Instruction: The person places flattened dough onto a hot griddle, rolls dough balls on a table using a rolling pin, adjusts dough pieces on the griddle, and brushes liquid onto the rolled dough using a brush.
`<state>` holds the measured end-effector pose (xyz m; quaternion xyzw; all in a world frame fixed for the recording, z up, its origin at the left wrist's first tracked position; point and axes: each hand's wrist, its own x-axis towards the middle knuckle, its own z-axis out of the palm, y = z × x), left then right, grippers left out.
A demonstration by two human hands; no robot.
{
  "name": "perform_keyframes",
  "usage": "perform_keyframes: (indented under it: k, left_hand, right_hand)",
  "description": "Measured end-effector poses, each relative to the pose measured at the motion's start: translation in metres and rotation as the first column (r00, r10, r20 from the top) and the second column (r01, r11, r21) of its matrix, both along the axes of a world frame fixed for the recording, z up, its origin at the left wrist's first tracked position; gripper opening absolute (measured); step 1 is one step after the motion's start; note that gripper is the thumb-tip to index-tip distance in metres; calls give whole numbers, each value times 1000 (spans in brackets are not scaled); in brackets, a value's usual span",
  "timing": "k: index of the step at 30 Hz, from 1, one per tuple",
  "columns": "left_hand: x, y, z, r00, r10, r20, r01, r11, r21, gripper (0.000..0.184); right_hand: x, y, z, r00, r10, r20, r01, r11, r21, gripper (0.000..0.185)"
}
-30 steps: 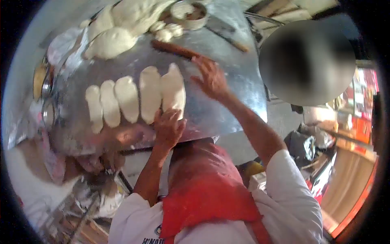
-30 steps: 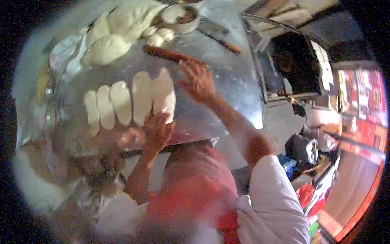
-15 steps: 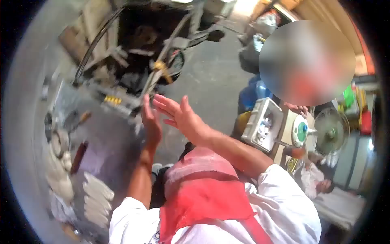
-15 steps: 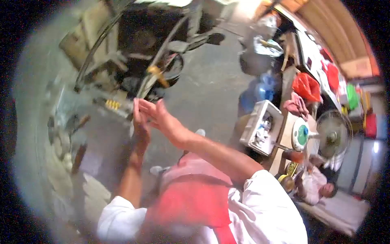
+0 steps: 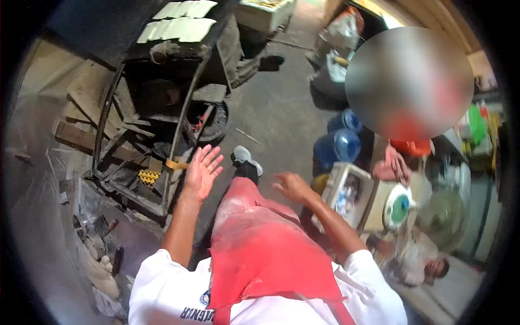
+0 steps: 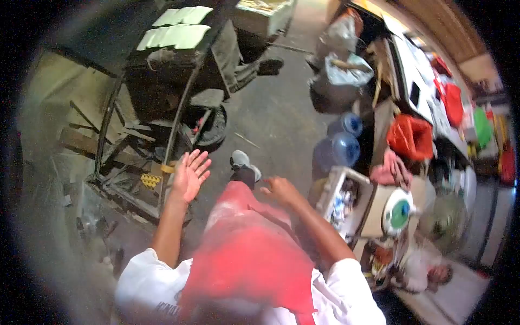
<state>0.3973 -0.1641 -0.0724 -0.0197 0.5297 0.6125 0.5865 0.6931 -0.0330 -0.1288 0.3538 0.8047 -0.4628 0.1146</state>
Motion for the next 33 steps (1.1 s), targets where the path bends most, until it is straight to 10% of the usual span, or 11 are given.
perform_keyframes:
  k: [12, 20, 26, 29, 33]
  left_hand:
    - [-176, 243, -19, 883, -78, -463, 19, 991, -132, 47]
    - [-356, 430, -15, 738, 155, -657, -246, 968, -48, 11]
    - [-501, 540, -53, 702, 336, -628, -569, 795, -212, 36]
    - [-554, 567, -74, 518, 19, -855, -674, 624, -394, 41]
    - [-600, 576, -115, 668, 19, -744, -636, 533, -558, 49]
  right_hand:
    - [-147, 253, 2, 992, -109, -71, 122, 965, 233, 49]
    - [-291, 448, 28, 945, -171, -281, 171, 985, -23, 42]
    - [-452, 586, 15, 927, -74, -369, -6, 977, -211, 41]
    - [-534, 624, 24, 923, -54, -380, -92, 931, -354, 44]
    - [-614, 649, 22, 936, 13, -351, -187, 865, -466, 52]
